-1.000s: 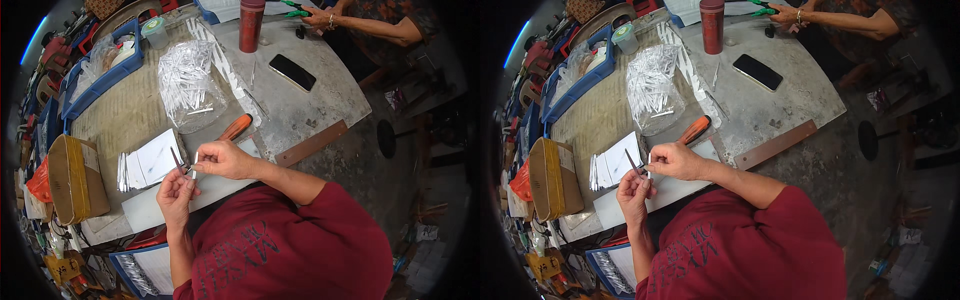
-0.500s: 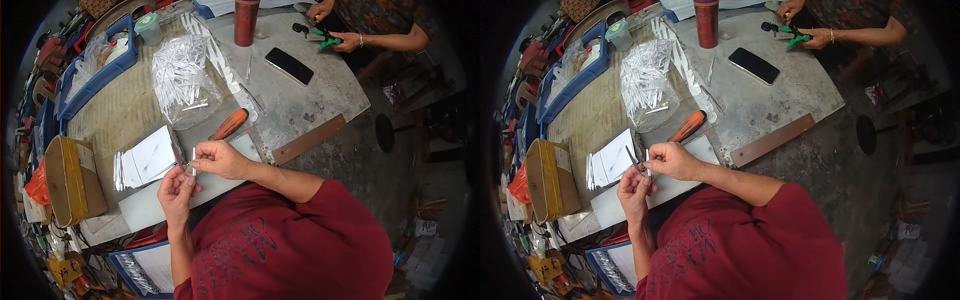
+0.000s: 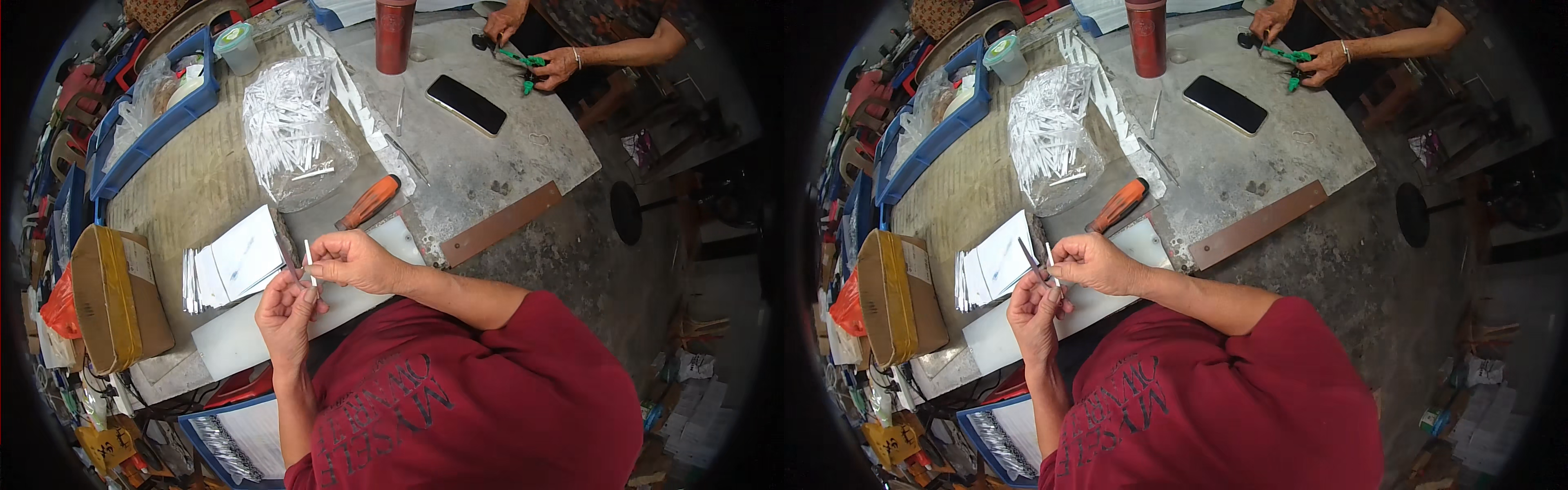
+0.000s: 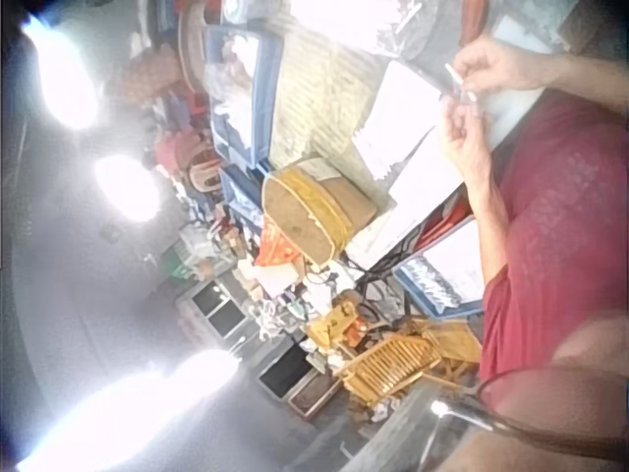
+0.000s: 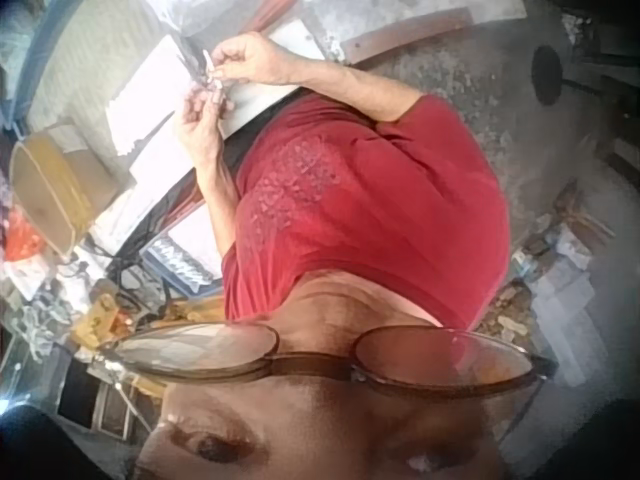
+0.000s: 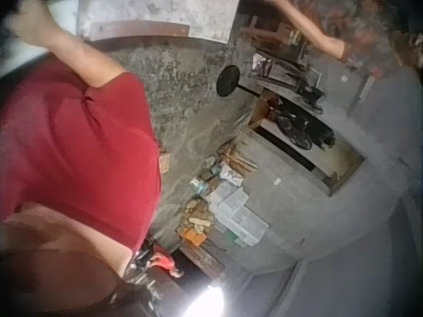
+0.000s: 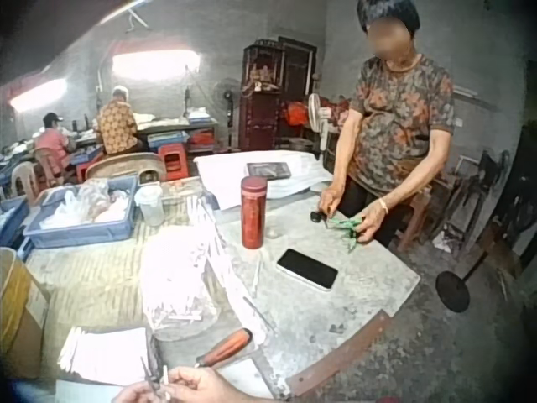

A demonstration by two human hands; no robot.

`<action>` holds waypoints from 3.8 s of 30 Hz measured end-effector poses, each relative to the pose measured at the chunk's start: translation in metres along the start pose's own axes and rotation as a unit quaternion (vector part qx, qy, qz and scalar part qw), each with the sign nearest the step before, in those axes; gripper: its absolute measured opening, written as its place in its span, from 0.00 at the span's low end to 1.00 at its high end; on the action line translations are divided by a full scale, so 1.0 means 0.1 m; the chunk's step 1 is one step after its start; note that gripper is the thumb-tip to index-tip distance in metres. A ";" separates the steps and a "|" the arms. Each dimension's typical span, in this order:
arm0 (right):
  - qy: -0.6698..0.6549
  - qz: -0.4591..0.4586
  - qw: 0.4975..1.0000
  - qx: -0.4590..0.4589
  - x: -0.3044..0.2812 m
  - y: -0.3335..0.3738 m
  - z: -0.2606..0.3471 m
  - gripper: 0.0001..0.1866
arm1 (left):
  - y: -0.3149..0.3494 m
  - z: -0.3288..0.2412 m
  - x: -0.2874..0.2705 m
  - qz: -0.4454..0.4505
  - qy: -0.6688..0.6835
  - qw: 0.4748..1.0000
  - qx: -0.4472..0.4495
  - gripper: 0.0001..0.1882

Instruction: The person assembles small metal hardware components by aligning pins and securing them with a screwdriver.

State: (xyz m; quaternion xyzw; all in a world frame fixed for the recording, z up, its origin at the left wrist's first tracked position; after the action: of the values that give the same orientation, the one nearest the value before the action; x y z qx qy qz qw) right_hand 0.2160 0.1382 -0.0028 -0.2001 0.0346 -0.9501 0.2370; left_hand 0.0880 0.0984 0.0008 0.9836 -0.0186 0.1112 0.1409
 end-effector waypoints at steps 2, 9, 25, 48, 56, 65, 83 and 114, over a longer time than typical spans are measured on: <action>-0.012 0.001 1.000 -0.001 -0.01 0.01 -0.01 0.07 | 0.00 0.00 0.01 0.001 0.001 1.000 0.001 0.15; -0.039 -0.019 0.999 -0.027 0.01 0.02 -0.02 0.06 | 0.01 0.00 0.02 0.004 -0.003 1.000 0.006 0.15; 0.049 -0.040 0.998 -0.023 0.01 0.05 -0.06 0.07 | 0.03 0.04 0.06 -0.006 -0.013 1.000 0.003 0.16; -0.009 -0.060 0.998 0.019 0.03 0.15 -0.04 0.06 | 0.00 0.15 0.11 0.045 0.063 0.996 -0.036 0.17; -0.001 -0.035 0.999 0.039 0.05 0.14 0.02 0.07 | 0.01 0.19 0.10 0.065 0.071 0.993 -0.063 0.20; 0.077 -0.051 0.995 0.046 0.00 0.15 0.01 0.08 | 0.00 0.29 0.08 0.088 0.065 0.992 -0.070 0.22; 0.073 -0.027 0.996 0.044 -0.01 0.14 0.00 0.07 | 0.02 0.26 0.12 0.104 0.059 0.990 -0.072 0.26; 0.019 -0.105 0.994 -0.027 -0.12 0.16 -0.08 0.04 | 0.08 0.02 0.08 -0.049 -0.246 0.967 0.038 0.08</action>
State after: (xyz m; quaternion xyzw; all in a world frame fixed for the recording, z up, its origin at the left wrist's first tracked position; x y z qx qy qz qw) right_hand 0.2302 0.1292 -0.0169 -0.1909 0.0435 -0.9720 0.1302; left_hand 0.0953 0.0897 0.0027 0.9851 -0.0001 -0.1401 0.0998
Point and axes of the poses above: each hand's wrist, its own y-axis away from the middle knuckle, its own x-axis out of the palm, z = x × y, the point moved 5 cm from there along -y, towards the middle knuckle, and after that the axes turned 9 degrees about -x, right-handed, at the moved point
